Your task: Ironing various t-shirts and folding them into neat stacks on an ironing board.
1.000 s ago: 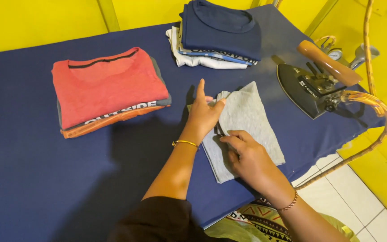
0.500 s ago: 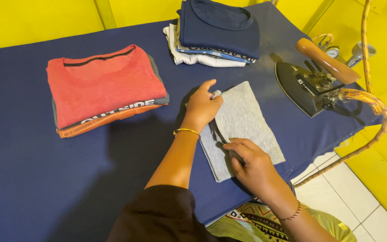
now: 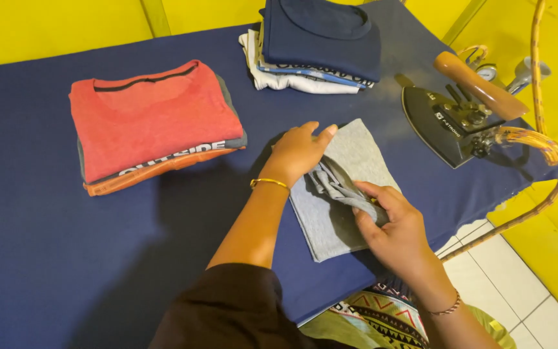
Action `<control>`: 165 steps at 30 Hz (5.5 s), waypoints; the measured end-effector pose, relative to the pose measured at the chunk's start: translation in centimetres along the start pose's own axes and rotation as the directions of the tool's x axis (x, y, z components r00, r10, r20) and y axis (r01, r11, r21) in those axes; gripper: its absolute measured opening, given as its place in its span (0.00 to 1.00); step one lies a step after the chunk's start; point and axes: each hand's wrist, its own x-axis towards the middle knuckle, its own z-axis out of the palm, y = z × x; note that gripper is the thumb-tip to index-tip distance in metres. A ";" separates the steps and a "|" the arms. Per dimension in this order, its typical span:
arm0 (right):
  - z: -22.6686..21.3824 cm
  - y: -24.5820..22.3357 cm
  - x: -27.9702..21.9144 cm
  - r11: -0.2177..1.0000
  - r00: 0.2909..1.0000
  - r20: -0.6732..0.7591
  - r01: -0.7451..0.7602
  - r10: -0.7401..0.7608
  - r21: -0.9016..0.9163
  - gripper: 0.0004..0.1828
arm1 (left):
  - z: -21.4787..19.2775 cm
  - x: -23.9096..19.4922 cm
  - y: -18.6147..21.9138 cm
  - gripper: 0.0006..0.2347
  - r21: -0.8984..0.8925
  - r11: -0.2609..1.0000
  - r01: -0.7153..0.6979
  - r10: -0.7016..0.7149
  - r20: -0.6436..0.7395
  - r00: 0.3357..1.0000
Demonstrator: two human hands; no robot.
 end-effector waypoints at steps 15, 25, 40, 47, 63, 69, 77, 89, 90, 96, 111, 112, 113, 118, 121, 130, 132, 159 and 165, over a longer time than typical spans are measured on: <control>1.5 -0.8 0.6 0.949 0.927 0.375 0.098 0.022 -0.298 0.23 | 1.0 1.3 -1.9 0.21 0.096 0.995 -0.041 0.047 -0.060 0.997; 2.8 -3.1 0.1 0.994 0.938 0.342 -0.014 0.050 -0.109 0.18 | 1.9 2.8 -4.9 0.25 -0.144 0.987 -0.067 0.034 -0.218 0.975; 1.6 -6.1 -0.5 0.974 0.885 0.418 0.229 -0.205 -0.005 0.25 | 2.9 3.5 -6.2 0.26 0.063 0.973 -0.223 0.225 -0.498 0.838; 4.8 -1.2 -1.2 0.855 0.855 0.484 0.383 -0.185 -0.350 0.45 | 2.5 -1.8 -1.5 0.26 0.360 0.924 -0.127 0.169 -0.087 0.982; -1.1 9.3 2.6 0.875 0.901 0.151 -0.338 0.408 -0.348 0.24 | 2.8 -2.5 -2.0 0.27 0.458 0.886 -0.066 0.068 0.013 0.998; -2.2 9.8 4.7 0.925 0.968 0.013 -0.234 0.249 -0.300 0.09 | 3.7 0.0 -1.1 0.27 0.377 0.924 -0.063 0.070 -0.007 0.998; -4.1 14.7 6.8 0.797 0.995 0.098 0.084 -0.031 -0.598 0.20 | 5.2 3.4 -1.8 0.24 0.253 0.949 -0.188 0.228 -0.138 0.964; -0.6 2.0 6.4 0.722 0.836 0.344 -0.087 0.427 -0.686 0.38 | 3.8 8.5 -4.6 0.12 0.208 0.978 -0.025 0.087 -0.293 0.952; -0.5 1.8 6.6 0.719 0.825 0.359 -0.079 0.436 -0.690 0.38 | 3.9 8.9 -4.7 0.12 0.207 0.978 -0.007 0.069 -0.293 0.954; 1.0 1.8 5.8 0.780 0.826 0.365 -0.134 0.428 -0.611 0.40 | 3.5 7.4 -3.6 0.12 0.203 0.979 0.022 0.038 -0.289 0.957; -3.8 10.5 4.7 0.888 0.978 0.067 -0.149 0.197 -0.436 0.24 | 5.8 -2.1 5.5 0.28 0.433 0.885 -0.168 0.148 0.080 0.986; -3.5 11.3 4.5 0.887 0.979 0.064 -0.145 0.192 -0.438 0.24 | 5.7 -1.8 5.3 0.28 0.433 0.885 -0.171 0.153 0.077 0.985; -3.2 12.0 4.2 0.859 0.975 0.073 -0.148 0.210 -0.489 0.25 | 5.6 -1.6 5.2 0.29 0.445 0.878 -0.178 0.160 0.078 0.984; -2.8 14.4 5.2 0.730 0.974 0.119 -0.059 0.191 -0.680 0.26 | 6.0 -1.5 4.7 0.31 0.475 0.863 -0.175 0.172 0.051 0.984; -2.6 12.7 8.1 0.761 0.995 0.092 0.084 -0.031 -0.643 0.22 | 6.8 -1.1 4.0 0.32 0.486 0.854 -0.184 0.197 0.025 0.980; 4.4 18.3 19.2 0.922 0.967 0.135 -0.156 0.216 -0.353 0.24 | 7.0 -1.6 3.8 0.32 0.444 0.871 -0.210 0.259 -0.052 0.964; 5.2 17.8 18.6 0.888 0.911 0.155 -0.315 0.382 -0.334 0.18 | 6.9 -1.6 3.8 0.32 0.432 0.876 -0.215 0.260 -0.049 0.964; 4.5 15.6 20.7 0.760 0.789 0.134 -0.508 0.599 -0.405 0.16 | 9.0 -0.2 4.1 0.32 0.406 0.876 -0.259 0.277 0.016 0.961; 1.2 14.2 21.8 0.784 0.777 0.186 -0.530 0.602 -0.322 0.19 | 8.9 -0.5 4.1 0.32 0.405 0.876 -0.263 0.277 0.025 0.960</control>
